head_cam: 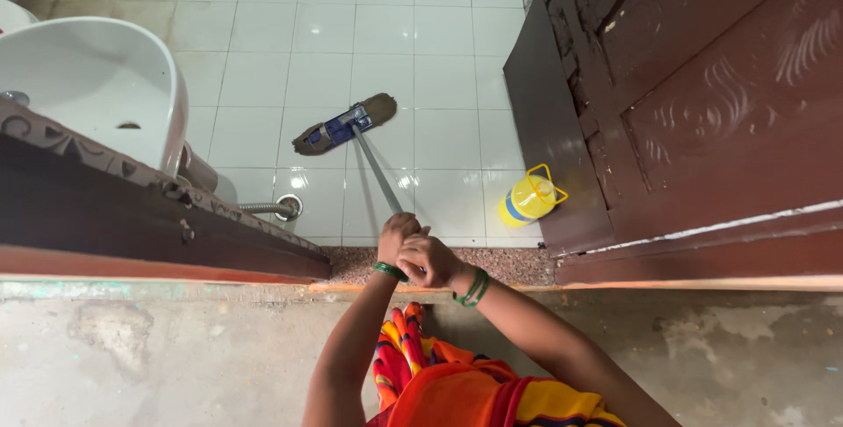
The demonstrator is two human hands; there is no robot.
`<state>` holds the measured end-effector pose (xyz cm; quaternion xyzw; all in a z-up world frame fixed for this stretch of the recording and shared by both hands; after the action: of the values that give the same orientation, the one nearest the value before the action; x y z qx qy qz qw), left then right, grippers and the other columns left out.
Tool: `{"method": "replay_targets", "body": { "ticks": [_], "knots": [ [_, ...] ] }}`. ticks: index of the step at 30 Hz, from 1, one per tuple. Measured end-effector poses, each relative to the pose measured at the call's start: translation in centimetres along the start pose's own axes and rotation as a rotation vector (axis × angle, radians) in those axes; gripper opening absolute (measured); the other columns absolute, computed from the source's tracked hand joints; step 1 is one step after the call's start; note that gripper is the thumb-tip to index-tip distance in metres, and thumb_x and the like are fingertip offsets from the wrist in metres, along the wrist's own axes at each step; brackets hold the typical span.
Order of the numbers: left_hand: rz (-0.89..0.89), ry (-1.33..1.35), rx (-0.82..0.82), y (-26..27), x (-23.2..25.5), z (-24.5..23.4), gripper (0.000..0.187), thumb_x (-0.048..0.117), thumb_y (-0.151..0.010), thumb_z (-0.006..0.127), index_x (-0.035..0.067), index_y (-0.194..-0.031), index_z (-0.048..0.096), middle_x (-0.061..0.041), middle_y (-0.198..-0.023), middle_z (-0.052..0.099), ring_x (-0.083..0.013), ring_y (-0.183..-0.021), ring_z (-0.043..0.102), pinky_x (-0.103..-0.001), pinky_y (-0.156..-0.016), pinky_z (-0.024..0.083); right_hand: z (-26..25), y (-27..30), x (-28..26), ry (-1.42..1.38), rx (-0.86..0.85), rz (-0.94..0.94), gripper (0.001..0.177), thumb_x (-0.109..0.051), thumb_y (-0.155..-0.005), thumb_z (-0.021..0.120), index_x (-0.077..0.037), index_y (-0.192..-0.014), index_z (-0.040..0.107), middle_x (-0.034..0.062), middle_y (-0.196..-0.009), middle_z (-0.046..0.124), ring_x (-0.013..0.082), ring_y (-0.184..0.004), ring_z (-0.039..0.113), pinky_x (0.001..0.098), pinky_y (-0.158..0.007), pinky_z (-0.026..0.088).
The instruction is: The person mops the white tiled floor of a bathroom using a mop. They move the mop head back and forth across the floor in front of a sink and a brown door.
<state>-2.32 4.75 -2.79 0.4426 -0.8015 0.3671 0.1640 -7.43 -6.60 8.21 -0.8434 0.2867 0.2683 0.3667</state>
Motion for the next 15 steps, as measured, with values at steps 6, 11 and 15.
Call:
{"method": "replay_targets", "body": {
  "ticks": [6, 11, 15],
  "knots": [
    [0.083, 0.141, 0.042, 5.0, 8.2, 0.1, 0.027, 0.029, -0.087, 0.073, 0.01, -0.073, 0.06, -0.006, -0.075, 0.065, -0.0292, -0.079, 0.063, -0.045, -0.071, 0.051, -3.3, 5.4, -9.4, -0.039, 0.065, 0.039, 0.02, -0.011, -0.094, 0.055, -0.002, -0.078, 0.063, 0.0126, -0.074, 0.063, 0.0293, -0.071, 0.063, 0.0412, -0.07, 0.051],
    [0.106, 0.42, 0.139, 7.6, 18.5, 1.2, 0.031, 0.029, -0.087, 0.074, 0.01, -0.07, 0.057, -0.009, -0.066, 0.06, -0.0295, -0.066, 0.058, -0.044, -0.065, 0.046, -7.7, 10.7, -17.4, 0.004, 0.248, 0.136, 0.022, -0.01, -0.1, 0.053, -0.002, -0.083, 0.063, 0.0126, -0.078, 0.065, 0.0289, -0.073, 0.065, 0.0392, -0.07, 0.052],
    [0.272, 0.575, 0.047, 8.0, 25.2, 2.1, 0.037, 0.039, -0.086, 0.071, 0.013, -0.067, 0.055, -0.006, -0.063, 0.06, -0.0266, -0.058, 0.06, -0.04, -0.061, 0.048, -11.2, 14.2, -24.0, 0.071, 0.432, 0.25, 0.022, -0.011, -0.101, 0.051, -0.001, -0.088, 0.066, 0.0124, -0.08, 0.066, 0.0269, -0.071, 0.066, 0.0364, -0.066, 0.052]
  ]
}}
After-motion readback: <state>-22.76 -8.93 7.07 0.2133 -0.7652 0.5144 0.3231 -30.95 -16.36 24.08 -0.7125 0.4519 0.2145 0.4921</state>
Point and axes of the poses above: each hand's wrist, its own y-axis away from the middle knuckle, its own z-axis out of the palm, x = y × z, the point moved 2 cm from there along -y, towards the middle knuckle
